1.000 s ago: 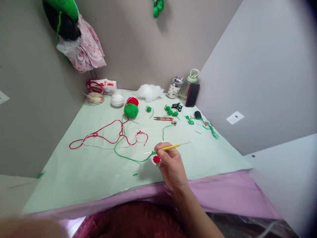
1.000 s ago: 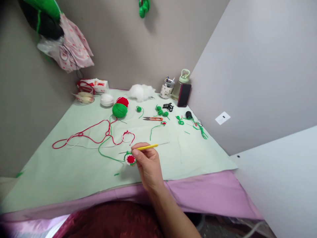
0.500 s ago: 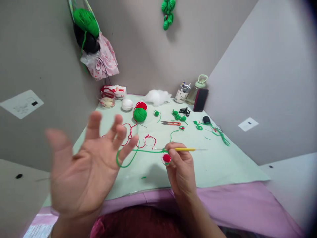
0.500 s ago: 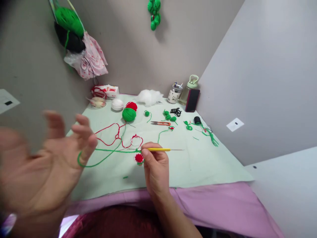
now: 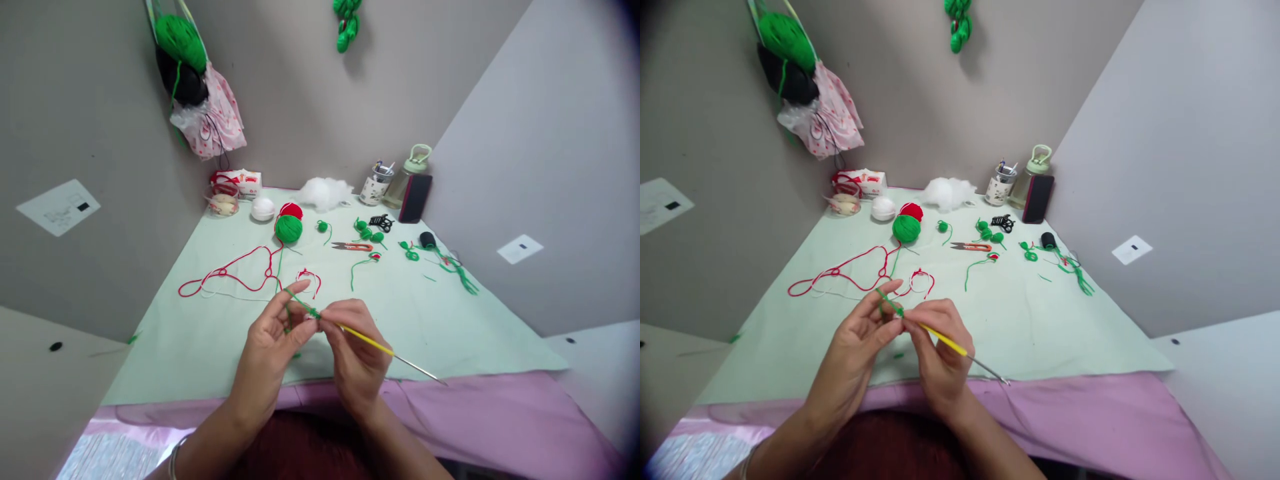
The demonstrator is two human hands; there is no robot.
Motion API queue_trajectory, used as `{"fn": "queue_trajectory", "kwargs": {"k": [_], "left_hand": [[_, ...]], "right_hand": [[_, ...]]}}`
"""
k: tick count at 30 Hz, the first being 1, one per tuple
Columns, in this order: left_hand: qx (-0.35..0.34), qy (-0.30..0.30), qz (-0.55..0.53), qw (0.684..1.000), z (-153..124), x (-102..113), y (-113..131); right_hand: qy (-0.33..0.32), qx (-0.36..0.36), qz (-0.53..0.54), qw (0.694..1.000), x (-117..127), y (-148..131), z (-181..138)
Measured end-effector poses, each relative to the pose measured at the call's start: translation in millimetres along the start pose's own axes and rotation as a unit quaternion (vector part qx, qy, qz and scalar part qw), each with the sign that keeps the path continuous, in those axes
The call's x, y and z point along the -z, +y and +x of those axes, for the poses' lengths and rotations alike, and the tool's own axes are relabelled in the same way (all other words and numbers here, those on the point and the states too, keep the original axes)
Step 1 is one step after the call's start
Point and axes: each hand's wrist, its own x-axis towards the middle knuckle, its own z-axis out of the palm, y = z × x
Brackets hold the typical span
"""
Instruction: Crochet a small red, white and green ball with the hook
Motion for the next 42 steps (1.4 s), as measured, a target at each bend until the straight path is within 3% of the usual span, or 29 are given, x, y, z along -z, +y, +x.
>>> {"fn": "queue_trajectory", "kwargs": {"k": [8,12,15,17,22,26,31,36,39,42], "left_hand": [[0.021,-0.035,-0.002,0.999,9.6,5.7,-3.1],[0.025,-0.007,-0.049,0.998,8.8,0.2,-7.5],[0.043,0.013,-0.094,0.995,5.6,-5.8,-7.1],[0.079,-0.005,-0.125,0.989,3.7,-7.7,-5.8],[0.115,-0.037,-0.137,0.983,3.6,-4.4,1.4],[0.080,-0.030,-0.113,0.990,5.8,-0.8,7.7],[0.048,-0.020,-0.064,0.997,5.6,2.7,7.9],[0.005,-0.024,0.002,1.000,5.4,10.5,3.2],[-0.038,-0.018,0.061,0.997,6.1,14.7,-0.4],[-0.076,0.007,0.106,0.991,5.2,14.4,-3.0]], "right_hand": [[-0.090,0.035,-0.031,0.995,13.9,-1.6,6.9],[-0.068,0.057,-0.055,0.995,13.2,1.4,1.5],[-0.029,0.140,-0.126,0.982,10.7,7.1,-8.9],[-0.007,0.165,-0.140,0.976,9.4,9.0,-12.6],[-0.019,0.015,0.020,0.999,10.2,3.8,0.5],[-0.036,-0.110,0.150,0.982,13.4,3.0,12.5],[-0.064,-0.151,0.176,0.971,17.0,4.4,14.2],[-0.084,-0.092,0.098,0.987,19.0,-4.1,14.1],[-0.111,-0.003,0.016,0.994,21.1,-10.0,14.9],[-0.154,0.102,-0.085,0.979,22.8,-10.9,13.8]]}}
